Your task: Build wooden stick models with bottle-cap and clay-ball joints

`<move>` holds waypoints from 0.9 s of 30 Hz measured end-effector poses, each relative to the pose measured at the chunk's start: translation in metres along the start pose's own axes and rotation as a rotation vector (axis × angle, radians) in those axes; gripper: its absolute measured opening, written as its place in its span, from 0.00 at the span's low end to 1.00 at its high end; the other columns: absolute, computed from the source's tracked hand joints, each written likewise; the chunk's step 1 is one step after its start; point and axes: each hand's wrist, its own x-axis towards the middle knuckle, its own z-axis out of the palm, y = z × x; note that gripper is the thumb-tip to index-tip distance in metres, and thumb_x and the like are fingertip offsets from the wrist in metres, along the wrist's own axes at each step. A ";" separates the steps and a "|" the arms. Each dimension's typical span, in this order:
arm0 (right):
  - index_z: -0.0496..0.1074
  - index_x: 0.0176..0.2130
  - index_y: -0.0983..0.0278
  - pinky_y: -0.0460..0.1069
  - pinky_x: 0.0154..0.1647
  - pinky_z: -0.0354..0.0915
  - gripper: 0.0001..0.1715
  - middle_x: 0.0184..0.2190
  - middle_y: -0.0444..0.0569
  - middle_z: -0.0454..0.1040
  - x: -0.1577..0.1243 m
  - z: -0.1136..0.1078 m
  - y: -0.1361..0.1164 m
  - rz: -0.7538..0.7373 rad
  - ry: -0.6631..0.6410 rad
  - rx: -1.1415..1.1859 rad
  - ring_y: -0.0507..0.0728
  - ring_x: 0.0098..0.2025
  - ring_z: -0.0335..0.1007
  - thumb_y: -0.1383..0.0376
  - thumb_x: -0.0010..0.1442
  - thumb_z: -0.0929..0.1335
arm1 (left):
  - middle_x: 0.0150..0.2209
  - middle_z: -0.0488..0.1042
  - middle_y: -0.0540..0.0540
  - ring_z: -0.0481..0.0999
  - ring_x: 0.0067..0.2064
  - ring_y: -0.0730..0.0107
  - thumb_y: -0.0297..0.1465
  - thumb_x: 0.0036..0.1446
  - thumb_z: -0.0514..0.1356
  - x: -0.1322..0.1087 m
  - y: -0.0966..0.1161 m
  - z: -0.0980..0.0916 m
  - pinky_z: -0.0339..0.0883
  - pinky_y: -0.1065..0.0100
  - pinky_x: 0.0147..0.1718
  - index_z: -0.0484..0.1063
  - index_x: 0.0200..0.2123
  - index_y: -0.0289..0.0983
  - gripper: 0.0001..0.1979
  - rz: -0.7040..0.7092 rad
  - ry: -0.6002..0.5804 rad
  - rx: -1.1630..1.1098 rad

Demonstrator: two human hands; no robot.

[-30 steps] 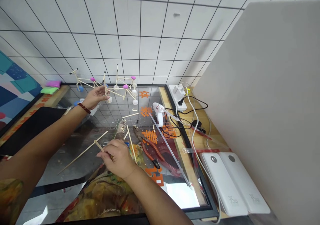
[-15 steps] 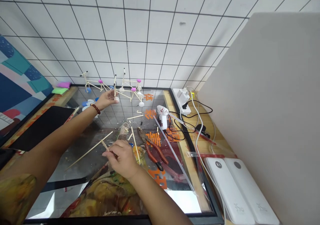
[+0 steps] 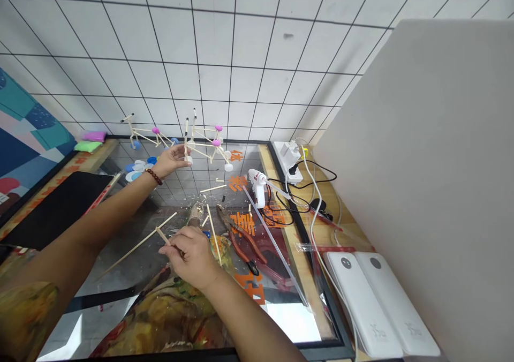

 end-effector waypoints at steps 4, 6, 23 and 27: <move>0.74 0.28 0.62 0.49 0.38 0.65 0.12 0.27 0.47 0.75 0.000 0.000 0.000 0.006 -0.006 -0.004 0.52 0.32 0.70 0.62 0.62 0.68 | 0.49 0.74 0.41 0.72 0.53 0.57 0.26 0.28 0.73 0.000 -0.003 0.007 0.63 0.51 0.56 0.71 0.48 0.37 0.37 -0.012 0.005 -0.019; 0.74 0.28 0.62 0.49 0.38 0.65 0.12 0.27 0.47 0.75 0.000 0.000 0.000 -0.003 -0.002 -0.001 0.52 0.32 0.70 0.62 0.62 0.68 | 0.49 0.74 0.42 0.72 0.53 0.57 0.26 0.28 0.73 0.002 -0.005 0.008 0.63 0.51 0.56 0.71 0.48 0.37 0.38 -0.013 0.015 -0.019; 0.75 0.29 0.62 0.49 0.38 0.65 0.11 0.28 0.47 0.75 0.000 0.001 0.002 -0.005 -0.005 -0.014 0.52 0.33 0.70 0.62 0.62 0.69 | 0.45 0.75 0.43 0.73 0.50 0.58 0.27 0.27 0.74 0.006 0.006 0.036 0.66 0.51 0.53 0.72 0.44 0.36 0.34 -0.028 0.031 -0.123; 0.76 0.29 0.62 0.48 0.38 0.65 0.10 0.28 0.46 0.75 -0.001 0.001 0.003 -0.022 0.008 -0.014 0.52 0.33 0.70 0.63 0.62 0.69 | 0.45 0.75 0.40 0.73 0.51 0.56 0.27 0.27 0.74 0.017 0.013 0.066 0.64 0.51 0.55 0.71 0.44 0.35 0.34 0.025 0.058 -0.134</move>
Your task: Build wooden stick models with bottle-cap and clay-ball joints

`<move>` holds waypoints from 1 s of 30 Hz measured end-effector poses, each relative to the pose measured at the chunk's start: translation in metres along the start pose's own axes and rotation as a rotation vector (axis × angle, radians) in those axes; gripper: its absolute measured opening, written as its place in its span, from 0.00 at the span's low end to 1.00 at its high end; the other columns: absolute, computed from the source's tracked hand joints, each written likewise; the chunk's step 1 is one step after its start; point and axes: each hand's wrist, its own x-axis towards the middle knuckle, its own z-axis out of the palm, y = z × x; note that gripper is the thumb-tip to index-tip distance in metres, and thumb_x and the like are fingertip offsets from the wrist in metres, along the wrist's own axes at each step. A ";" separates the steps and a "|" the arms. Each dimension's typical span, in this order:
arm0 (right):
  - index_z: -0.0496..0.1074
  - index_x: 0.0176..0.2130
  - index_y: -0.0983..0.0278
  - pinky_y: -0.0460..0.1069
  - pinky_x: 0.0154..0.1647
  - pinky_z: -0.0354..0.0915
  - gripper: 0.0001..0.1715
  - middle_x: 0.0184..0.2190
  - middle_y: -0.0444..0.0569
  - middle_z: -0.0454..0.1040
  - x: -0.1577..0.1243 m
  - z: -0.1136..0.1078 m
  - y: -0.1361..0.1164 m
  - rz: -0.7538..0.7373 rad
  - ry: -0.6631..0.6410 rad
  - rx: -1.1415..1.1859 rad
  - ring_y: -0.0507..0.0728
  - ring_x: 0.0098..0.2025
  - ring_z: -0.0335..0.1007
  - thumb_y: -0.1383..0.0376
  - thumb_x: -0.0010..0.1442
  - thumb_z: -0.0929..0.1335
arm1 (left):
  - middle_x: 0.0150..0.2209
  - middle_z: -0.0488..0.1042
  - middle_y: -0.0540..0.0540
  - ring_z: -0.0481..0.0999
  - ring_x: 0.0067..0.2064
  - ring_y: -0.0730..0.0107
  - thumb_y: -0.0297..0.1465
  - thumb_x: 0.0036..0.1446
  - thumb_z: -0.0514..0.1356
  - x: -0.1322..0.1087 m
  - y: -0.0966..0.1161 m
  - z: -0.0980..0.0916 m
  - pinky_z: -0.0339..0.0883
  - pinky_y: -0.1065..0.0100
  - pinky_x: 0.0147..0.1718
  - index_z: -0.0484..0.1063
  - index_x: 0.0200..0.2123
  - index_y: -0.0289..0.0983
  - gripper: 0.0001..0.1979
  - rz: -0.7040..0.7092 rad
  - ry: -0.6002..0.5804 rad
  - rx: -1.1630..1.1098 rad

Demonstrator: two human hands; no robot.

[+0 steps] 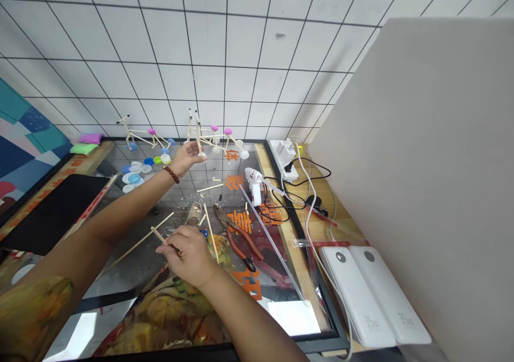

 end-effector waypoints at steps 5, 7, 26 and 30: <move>0.75 0.29 0.63 0.48 0.36 0.64 0.11 0.28 0.46 0.75 0.000 0.001 0.001 -0.014 0.012 -0.009 0.52 0.32 0.70 0.62 0.62 0.68 | 0.46 0.74 0.36 0.73 0.51 0.54 0.26 0.27 0.74 0.020 -0.002 0.047 0.63 0.52 0.56 0.70 0.43 0.32 0.34 0.031 -0.004 0.015; 0.75 0.29 0.62 0.48 0.35 0.64 0.12 0.28 0.46 0.75 0.000 0.002 0.003 -0.022 0.007 -0.030 0.52 0.32 0.70 0.61 0.62 0.68 | 0.46 0.74 0.36 0.72 0.52 0.53 0.25 0.28 0.73 0.028 -0.005 0.063 0.63 0.52 0.56 0.69 0.42 0.31 0.32 0.025 0.004 0.003; 0.74 0.32 0.63 0.48 0.35 0.62 0.12 0.29 0.48 0.74 -0.001 0.000 0.008 -0.026 -0.050 -0.113 0.53 0.32 0.69 0.59 0.63 0.67 | 0.52 0.71 0.39 0.70 0.56 0.57 0.18 0.37 0.68 0.070 -0.040 0.106 0.67 0.59 0.52 0.68 0.50 0.34 0.33 -0.096 0.017 0.112; 0.74 0.32 0.63 0.48 0.35 0.62 0.11 0.29 0.48 0.74 -0.001 0.000 0.008 -0.019 -0.052 -0.112 0.53 0.32 0.69 0.59 0.62 0.68 | 0.56 0.69 0.38 0.68 0.59 0.58 0.18 0.40 0.66 0.074 -0.042 0.100 0.67 0.59 0.54 0.66 0.54 0.35 0.34 -0.071 0.030 0.159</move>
